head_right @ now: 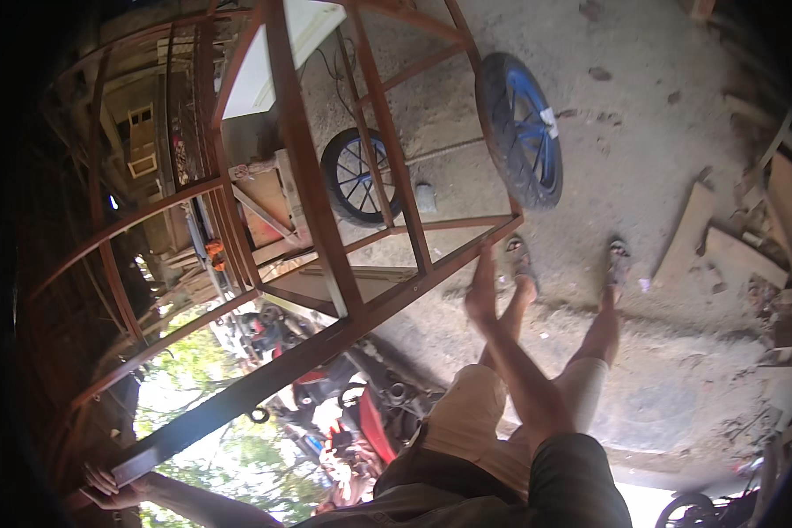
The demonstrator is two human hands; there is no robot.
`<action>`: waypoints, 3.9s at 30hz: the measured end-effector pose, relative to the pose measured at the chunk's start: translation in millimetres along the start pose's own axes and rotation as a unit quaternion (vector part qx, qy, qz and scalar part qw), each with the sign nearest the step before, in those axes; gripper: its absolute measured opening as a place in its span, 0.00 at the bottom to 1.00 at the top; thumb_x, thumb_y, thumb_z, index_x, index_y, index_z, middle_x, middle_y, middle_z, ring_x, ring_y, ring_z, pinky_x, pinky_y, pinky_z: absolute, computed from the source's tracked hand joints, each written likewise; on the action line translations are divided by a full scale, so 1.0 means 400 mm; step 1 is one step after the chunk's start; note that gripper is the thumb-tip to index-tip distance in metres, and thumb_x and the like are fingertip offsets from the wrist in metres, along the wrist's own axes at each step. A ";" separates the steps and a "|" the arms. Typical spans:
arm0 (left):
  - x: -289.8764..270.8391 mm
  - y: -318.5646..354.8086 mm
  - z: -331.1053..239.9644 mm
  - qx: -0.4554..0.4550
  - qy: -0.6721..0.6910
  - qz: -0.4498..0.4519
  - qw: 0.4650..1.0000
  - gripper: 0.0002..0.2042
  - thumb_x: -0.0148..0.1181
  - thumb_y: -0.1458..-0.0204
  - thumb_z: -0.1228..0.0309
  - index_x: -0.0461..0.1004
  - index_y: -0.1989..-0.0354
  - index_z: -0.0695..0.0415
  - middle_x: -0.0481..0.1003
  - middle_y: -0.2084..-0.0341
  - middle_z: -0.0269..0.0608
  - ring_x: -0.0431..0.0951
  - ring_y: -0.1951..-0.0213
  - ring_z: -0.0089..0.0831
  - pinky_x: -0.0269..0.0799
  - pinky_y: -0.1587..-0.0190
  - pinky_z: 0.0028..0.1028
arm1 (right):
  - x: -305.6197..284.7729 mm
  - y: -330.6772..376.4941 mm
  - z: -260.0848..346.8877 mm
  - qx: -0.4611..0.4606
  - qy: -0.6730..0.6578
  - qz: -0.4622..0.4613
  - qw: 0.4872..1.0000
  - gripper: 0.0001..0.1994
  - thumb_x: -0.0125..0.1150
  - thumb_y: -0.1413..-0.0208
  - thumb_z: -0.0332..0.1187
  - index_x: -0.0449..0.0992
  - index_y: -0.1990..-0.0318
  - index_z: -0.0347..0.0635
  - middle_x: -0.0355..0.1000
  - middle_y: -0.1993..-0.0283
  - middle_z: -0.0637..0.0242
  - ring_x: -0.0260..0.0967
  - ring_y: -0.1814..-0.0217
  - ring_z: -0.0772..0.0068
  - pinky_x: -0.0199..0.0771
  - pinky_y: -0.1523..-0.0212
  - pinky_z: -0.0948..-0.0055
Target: The person sands the joints of a brown metal cart frame with an angle grinder and then continues sanding the frame by hand using a small piece of sandpaper.
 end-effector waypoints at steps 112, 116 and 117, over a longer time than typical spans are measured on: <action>0.198 0.048 0.184 -0.078 0.220 -0.038 0.972 0.45 0.35 0.37 0.35 0.53 0.29 0.67 0.62 0.34 0.65 0.63 0.32 0.54 0.63 0.32 0.50 | 0.033 0.439 2.168 -0.644 0.110 0.099 0.751 0.37 0.46 0.31 0.45 0.44 0.26 0.25 0.36 0.21 0.35 0.30 0.18 0.34 0.33 0.23 0.38; 0.207 0.026 0.230 -0.083 0.356 -0.048 0.930 0.46 0.34 0.39 0.32 0.50 0.26 0.61 0.56 0.30 0.61 0.51 0.26 0.54 0.54 0.29 0.58 | 0.002 0.371 1.840 -0.584 0.150 0.136 0.786 0.38 0.47 0.32 0.41 0.42 0.28 0.17 0.32 0.23 0.25 0.26 0.19 0.27 0.28 0.25 0.31; 0.211 0.021 0.224 -0.032 0.336 -0.023 0.941 0.45 0.35 0.39 0.33 0.49 0.26 0.61 0.54 0.29 0.61 0.49 0.25 0.54 0.52 0.29 0.60 | -0.008 0.371 1.807 -0.581 0.132 0.138 0.791 0.38 0.47 0.33 0.41 0.42 0.29 0.15 0.31 0.23 0.24 0.25 0.19 0.26 0.27 0.25 0.30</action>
Point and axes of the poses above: each hand's wrist, its own y-axis away from the middle knuckle, its own x-axis out of the palm, z = x × y, the point moved 9 cm from there along -y, towards the middle knuckle
